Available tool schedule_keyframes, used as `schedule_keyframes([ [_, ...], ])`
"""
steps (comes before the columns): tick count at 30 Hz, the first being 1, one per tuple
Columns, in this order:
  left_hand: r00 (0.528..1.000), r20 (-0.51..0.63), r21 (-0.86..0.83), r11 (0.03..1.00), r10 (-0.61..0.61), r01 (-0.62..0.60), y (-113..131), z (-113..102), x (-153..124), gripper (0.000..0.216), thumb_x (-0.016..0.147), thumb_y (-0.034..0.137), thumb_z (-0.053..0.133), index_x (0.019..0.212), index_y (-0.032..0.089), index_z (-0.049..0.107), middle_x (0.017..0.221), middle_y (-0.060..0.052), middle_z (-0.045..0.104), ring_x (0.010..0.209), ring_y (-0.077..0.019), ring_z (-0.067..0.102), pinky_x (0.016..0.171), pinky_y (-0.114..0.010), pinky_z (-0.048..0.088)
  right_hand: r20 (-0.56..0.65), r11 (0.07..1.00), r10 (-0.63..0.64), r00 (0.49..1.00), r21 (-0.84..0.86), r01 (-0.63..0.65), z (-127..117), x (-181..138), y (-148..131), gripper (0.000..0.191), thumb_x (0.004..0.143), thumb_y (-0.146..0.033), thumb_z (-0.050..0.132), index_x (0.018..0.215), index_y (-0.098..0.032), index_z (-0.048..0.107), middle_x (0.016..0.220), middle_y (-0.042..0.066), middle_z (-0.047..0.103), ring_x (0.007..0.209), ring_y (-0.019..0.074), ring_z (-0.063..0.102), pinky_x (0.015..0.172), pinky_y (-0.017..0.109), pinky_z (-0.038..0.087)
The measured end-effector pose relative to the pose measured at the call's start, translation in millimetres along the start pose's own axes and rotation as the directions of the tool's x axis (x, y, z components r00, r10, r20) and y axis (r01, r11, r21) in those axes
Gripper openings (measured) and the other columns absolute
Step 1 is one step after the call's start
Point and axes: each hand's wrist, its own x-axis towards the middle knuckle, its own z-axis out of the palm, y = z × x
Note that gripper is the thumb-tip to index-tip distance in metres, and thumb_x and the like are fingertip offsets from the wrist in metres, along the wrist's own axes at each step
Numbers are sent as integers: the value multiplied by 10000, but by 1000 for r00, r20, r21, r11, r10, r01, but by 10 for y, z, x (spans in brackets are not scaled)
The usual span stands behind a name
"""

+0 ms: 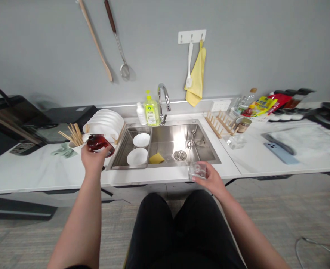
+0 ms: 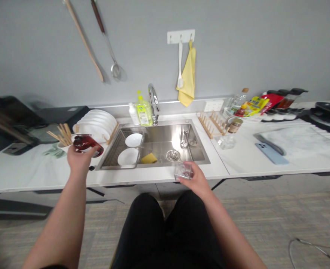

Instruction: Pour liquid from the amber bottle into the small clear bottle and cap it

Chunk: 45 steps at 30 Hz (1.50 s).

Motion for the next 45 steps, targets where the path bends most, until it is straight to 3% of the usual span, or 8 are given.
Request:
schedule_keyframes([
  [3,998,10,-148,987,63,-60,344,-3,-88,753,760,536,924,1379,167,706,1272,-90,783,1102,-330,748,1039,-519,651,64,1000,-9,998,15,8,-98,237,-121,778,664,-563,1072,1297,-282,717,1225,87,838,1062,326,833,987,499,700],
  [8,925,275,-368,917,264,-152,850,307,-255,804,738,534,937,1414,160,714,1255,-103,826,1128,-321,784,1035,-466,657,182,995,-84,980,67,73,-128,898,-310,802,611,-529,1100,1281,-299,726,1219,60,823,1121,320,810,1047,502,664],
  [16,742,470,-545,818,478,-182,1393,1398,-489,738,700,480,1016,1327,174,775,1135,-106,851,941,-274,779,878,-427,651,239,993,-112,965,69,98,236,2145,-70,755,590,-518,1091,1182,-275,693,1143,37,789,1101,280,766,1071,480,624],
  [22,696,527,-647,761,487,-43,1417,2329,-370,867,678,410,1011,1449,189,682,1310,-154,834,1146,-314,820,995,-460,675,228,997,-68,971,57,56,508,2824,345,809,492,-504,1101,1141,-264,683,1079,8,779,1039,251,749,1033,434,614],
  [26,694,528,-631,773,490,-66,1348,2723,-262,893,676,398,1013,1473,182,672,1334,-156,826,1172,-316,811,997,-457,678,239,999,-32,971,23,27,556,3053,602,817,480,-460,1102,1152,-263,682,1061,2,776,1010,244,745,1003,412,610],
  [32,681,498,-566,796,537,-214,1142,2925,-201,876,682,379,1029,1476,195,708,1350,-131,819,1206,-328,794,1079,-485,660,318,994,-73,945,-50,94,456,3119,813,795,567,-456,1088,1228,-256,696,1101,22,775,1006,254,733,998,414,592],
  [38,623,481,-480,780,617,-403,1051,2959,-211,865,698,320,1010,1500,205,707,1425,-138,796,1293,-355,772,1184,-507,608,320,976,-86,943,-161,143,451,3090,831,774,622,-506,1078,1247,-235,712,1021,15,745,909,238,688,894,388,569],
  [45,643,542,-433,836,541,-337,1125,2953,-303,853,687,314,999,1460,254,643,1318,-75,833,1143,-294,820,1018,-416,672,307,936,-143,941,-266,230,451,3068,762,710,642,-523,1053,1203,-232,728,1002,10,768,905,247,698,859,372,543],
])
